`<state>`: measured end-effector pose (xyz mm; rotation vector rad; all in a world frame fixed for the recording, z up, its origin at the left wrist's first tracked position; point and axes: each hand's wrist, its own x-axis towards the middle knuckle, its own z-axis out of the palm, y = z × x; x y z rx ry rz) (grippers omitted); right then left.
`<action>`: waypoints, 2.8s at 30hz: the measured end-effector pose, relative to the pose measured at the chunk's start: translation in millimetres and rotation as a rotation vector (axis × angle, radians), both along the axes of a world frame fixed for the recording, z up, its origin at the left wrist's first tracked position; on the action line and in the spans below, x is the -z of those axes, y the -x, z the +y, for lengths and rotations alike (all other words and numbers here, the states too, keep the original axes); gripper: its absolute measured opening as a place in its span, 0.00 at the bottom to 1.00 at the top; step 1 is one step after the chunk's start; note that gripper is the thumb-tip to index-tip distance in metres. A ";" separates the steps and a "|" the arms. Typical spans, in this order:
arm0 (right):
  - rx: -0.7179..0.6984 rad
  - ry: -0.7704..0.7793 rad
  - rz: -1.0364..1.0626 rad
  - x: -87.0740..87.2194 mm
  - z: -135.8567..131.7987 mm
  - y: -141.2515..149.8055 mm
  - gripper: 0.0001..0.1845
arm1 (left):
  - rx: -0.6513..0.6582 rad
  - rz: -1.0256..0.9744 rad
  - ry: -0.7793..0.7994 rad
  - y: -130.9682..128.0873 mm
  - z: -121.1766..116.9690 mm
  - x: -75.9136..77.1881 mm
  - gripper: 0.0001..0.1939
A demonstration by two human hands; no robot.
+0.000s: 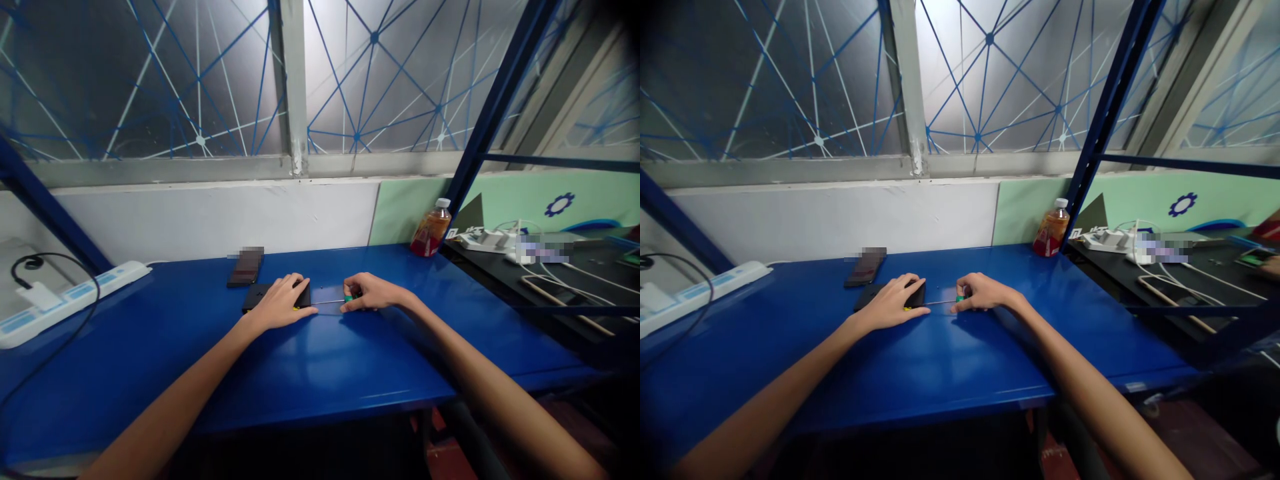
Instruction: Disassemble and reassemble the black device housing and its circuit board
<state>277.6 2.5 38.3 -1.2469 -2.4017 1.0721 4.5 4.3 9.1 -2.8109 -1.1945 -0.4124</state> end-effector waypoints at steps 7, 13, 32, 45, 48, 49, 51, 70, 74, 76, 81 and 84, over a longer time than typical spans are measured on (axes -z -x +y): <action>-0.003 -0.143 -0.066 -2.4 3.0 -1.4 0.27 | 0.001 0.000 0.002 0.3 -0.8 -0.4 0.37; 0.002 -0.138 -0.106 -1.2 3.5 -2.4 0.27 | 0.003 -0.010 0.016 -0.3 -1.2 -1.6 0.36; 0.001 -0.124 -0.107 -2.0 5.7 -5.2 0.27 | 0.080 -0.129 0.225 4.1 1.5 -8.5 0.12; 0.028 -0.186 -0.078 -1.5 1.6 0.9 0.22 | 0.060 -0.099 0.177 1.5 0.1 -7.4 0.11; 0.009 -0.205 -0.090 -1.9 2.1 0.5 0.26 | 0.066 -0.105 0.174 2.1 1.1 -7.2 0.11; 0.011 -0.213 -0.096 -1.6 2.6 0.0 0.26 | 0.069 -0.109 0.176 2.4 1.5 -7.5 0.11; 0.034 -0.247 -0.113 -0.8 3.8 -1.2 0.26 | 0.074 -0.115 0.192 3.2 2.0 -8.7 0.12; 0.121 -0.387 -0.177 -1.3 5.7 -1.8 0.19 | 0.050 -0.145 0.207 -0.9 -1.9 -11.3 0.16; 0.133 -0.388 -0.175 -5.4 4.3 -2.0 0.18 | -0.036 -0.182 0.204 -9.2 -6.9 -13.5 0.16; 0.139 -0.388 -0.169 -6.9 4.2 -3.1 0.18 | -0.075 -0.211 0.205 -11.9 -8.1 -12.5 0.15; 0.222 -0.435 -0.132 -10.5 8.8 -15.4 0.19 | -0.143 -0.278 0.182 -14.8 -6.9 -6.0 0.12; 0.288 -0.472 -0.113 -14.1 11.6 -24.1 0.21 | -0.156 -0.339 0.163 -20.5 -4.5 -2.8 0.10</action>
